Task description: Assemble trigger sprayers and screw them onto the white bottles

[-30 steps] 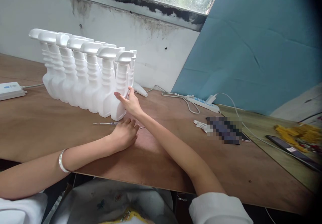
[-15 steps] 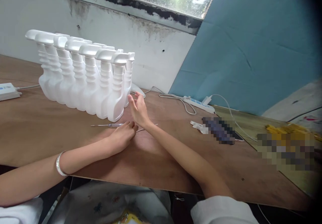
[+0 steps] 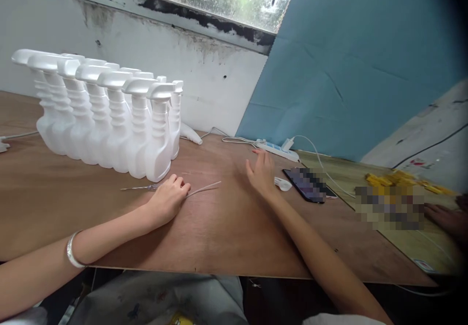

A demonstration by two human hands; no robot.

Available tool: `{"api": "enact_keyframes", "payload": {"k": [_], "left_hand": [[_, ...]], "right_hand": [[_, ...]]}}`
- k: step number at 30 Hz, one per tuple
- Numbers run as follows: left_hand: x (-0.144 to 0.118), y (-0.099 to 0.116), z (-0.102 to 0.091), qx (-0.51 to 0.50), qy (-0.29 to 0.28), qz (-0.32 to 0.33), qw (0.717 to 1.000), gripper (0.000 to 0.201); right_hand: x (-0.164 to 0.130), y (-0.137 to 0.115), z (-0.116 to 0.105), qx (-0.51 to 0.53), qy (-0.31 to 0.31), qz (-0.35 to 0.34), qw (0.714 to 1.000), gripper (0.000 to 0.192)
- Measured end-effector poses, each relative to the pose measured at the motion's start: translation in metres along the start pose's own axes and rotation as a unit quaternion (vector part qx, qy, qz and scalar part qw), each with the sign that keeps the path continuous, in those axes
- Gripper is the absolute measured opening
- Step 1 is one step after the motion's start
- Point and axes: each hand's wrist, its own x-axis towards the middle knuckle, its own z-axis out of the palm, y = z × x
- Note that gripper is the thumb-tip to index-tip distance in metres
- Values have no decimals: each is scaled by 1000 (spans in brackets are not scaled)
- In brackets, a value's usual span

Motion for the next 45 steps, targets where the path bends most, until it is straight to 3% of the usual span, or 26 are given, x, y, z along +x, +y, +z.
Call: {"api": "enact_keyframes", "payload": {"k": [2,4,6,8,14,17,20,23,26,29,34,38,45], "left_hand": [[0,2,-3,32,-8,-12,999,28],[0,3,-5,52,-14,-19,998,28],[0,3,-5,66,-13,-23,997,29],[0,2,-4,72,-10,-28,997,28],[2,-2,-2,-82,4,-29,996,18],[2,-3,-5,-169,42,-27,984,12],[2,-3,-7,-240,88,-11,967,14],[2,-2,-8,-292,105,-4,951,16],[2,2,-10,-336,106,-20,936,18],[1,5,-14,-397,99,-38,912,20],[1,9,-18,-464,89,-53,880,24],[2,9,-18,-487,92,-64,866,28],[1,11,-18,-489,66,-29,869,29]], "right_hand": [[-4,19,-15,-114,-22,22,993,33],[-5,37,-28,-194,-71,105,973,35],[-3,53,-35,-233,-152,194,941,41],[0,65,-39,-240,-225,238,914,46],[2,81,-37,-189,-332,212,899,50],[1,77,-35,-169,-361,184,898,53],[-1,64,-32,-148,-377,163,899,43],[-5,46,-28,-118,-382,148,905,50],[-10,27,-25,-52,-386,85,917,60],[-16,11,-23,11,-380,30,924,54],[-30,-18,-12,46,-288,-31,956,30],[-44,-45,-2,52,-196,-99,974,24],[-55,-71,-8,28,-181,-175,967,27]]}}
